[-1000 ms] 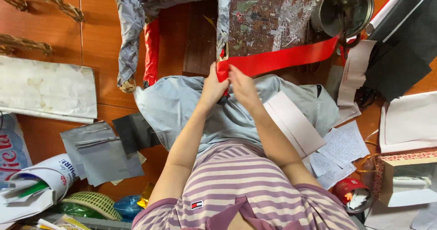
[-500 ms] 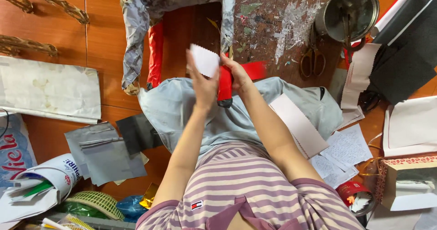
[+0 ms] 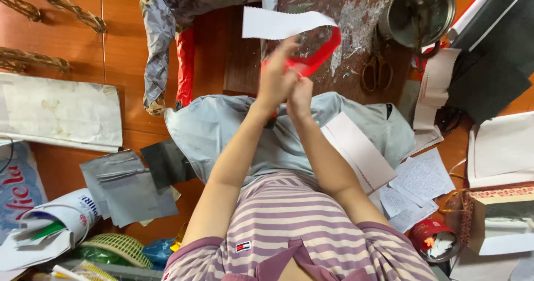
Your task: Applying decorative paper and glue to a bamboo or wooden giraffe frame.
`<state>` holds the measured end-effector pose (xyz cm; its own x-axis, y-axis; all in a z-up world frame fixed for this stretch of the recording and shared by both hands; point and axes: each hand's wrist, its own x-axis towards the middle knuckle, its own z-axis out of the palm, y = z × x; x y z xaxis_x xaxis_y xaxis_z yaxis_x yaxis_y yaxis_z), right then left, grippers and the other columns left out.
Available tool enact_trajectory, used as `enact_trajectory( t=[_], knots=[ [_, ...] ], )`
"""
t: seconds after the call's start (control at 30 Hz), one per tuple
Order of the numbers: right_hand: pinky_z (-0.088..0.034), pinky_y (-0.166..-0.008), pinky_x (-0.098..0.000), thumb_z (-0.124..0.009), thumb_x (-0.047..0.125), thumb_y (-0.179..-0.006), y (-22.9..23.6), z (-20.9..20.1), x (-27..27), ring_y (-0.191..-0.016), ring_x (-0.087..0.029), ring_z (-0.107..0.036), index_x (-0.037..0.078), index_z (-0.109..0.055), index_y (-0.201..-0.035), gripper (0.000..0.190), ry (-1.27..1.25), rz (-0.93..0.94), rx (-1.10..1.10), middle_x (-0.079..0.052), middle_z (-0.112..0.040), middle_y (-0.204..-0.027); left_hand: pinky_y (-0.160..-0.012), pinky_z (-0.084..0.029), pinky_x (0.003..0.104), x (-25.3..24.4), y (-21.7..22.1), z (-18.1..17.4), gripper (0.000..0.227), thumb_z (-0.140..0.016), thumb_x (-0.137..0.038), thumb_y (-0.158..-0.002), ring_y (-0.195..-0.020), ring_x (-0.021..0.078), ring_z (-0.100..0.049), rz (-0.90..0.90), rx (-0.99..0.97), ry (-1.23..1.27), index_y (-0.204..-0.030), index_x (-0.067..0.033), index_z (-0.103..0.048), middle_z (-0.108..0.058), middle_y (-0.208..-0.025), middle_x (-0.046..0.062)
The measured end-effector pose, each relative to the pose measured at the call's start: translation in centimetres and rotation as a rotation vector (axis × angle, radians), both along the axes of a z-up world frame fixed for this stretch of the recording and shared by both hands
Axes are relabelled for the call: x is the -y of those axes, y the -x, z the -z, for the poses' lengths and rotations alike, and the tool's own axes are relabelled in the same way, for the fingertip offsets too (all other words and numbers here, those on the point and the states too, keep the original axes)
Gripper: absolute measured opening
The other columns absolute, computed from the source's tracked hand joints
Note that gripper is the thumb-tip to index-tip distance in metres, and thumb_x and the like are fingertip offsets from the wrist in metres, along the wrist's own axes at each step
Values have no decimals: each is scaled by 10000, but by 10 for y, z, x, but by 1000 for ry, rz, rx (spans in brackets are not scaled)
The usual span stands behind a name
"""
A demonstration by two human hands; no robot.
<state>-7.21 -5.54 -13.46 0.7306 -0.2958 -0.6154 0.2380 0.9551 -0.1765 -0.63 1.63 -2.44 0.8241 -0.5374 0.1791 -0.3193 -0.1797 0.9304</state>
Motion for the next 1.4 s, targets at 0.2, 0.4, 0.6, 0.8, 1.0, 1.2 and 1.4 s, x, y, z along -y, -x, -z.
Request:
enact_trajectory(
  t=[0.2,0.4,0.6,0.8,1.0,1.2,1.4],
  knots=[
    [-479,-544,-242,-690,226,-1045,1,41,10,-644,-116,-634,37,-737,-988,204,402,-365,-103,-29,-740,-847,-1034,-530,383,-56,14,90,437,-665,-131,-1103,-1226,262,-656,-218,-366,26,-1479,-13,-474,-671,-1352,184],
    [-589,-632,-332,-650,194,-986,11,19,68,-758,-180,-734,51,-697,-1054,166,383,-155,-109,-56,-769,-913,-474,-577,356,-41,11,34,555,-680,-236,-956,-566,203,-678,-323,-726,-107,-1414,-85,-407,-723,-967,175],
    [-481,-500,-289,-606,307,-1111,46,8,97,-604,-187,-639,-27,-715,-991,371,785,-579,-275,-110,-702,-757,-449,-586,386,-36,7,42,541,-672,-267,-952,-520,256,-714,-340,-663,-262,-1378,-57,-411,-735,-878,207],
    [-571,-876,-441,-564,188,-1096,-1,-33,0,-1071,-324,-734,-96,-658,-1311,369,1760,-518,43,-242,-745,-1186,-689,-624,420,-51,14,137,584,-661,-201,-983,-848,346,-776,-318,-398,-222,-1479,-74,-380,-741,-993,224],
    [-561,-816,-423,-641,359,-1095,-60,11,13,-964,-320,-709,-37,-707,-1103,402,1707,-1016,-293,-238,-746,-1033,-696,-635,422,-54,7,66,927,-756,-127,-866,-846,309,-751,-148,-597,-137,-1575,-134,-158,-706,-1120,226],
    [-597,-706,-327,-607,424,-1008,-68,8,21,-760,-142,-690,60,-674,-1035,371,337,-969,60,-46,-733,-906,-664,-601,471,-57,9,43,1204,-791,-121,-801,-774,316,-674,-2,-773,46,-1618,-167,93,-601,-1266,216],
    [-580,-688,-330,-670,368,-1003,-69,11,4,-755,-153,-669,96,-656,-1115,294,232,-746,82,-41,-713,-928,-964,-547,434,-55,-3,33,1228,-866,-121,-845,-1076,351,-714,-214,-407,-255,-1615,-114,91,-649,-1263,259]
  ],
)
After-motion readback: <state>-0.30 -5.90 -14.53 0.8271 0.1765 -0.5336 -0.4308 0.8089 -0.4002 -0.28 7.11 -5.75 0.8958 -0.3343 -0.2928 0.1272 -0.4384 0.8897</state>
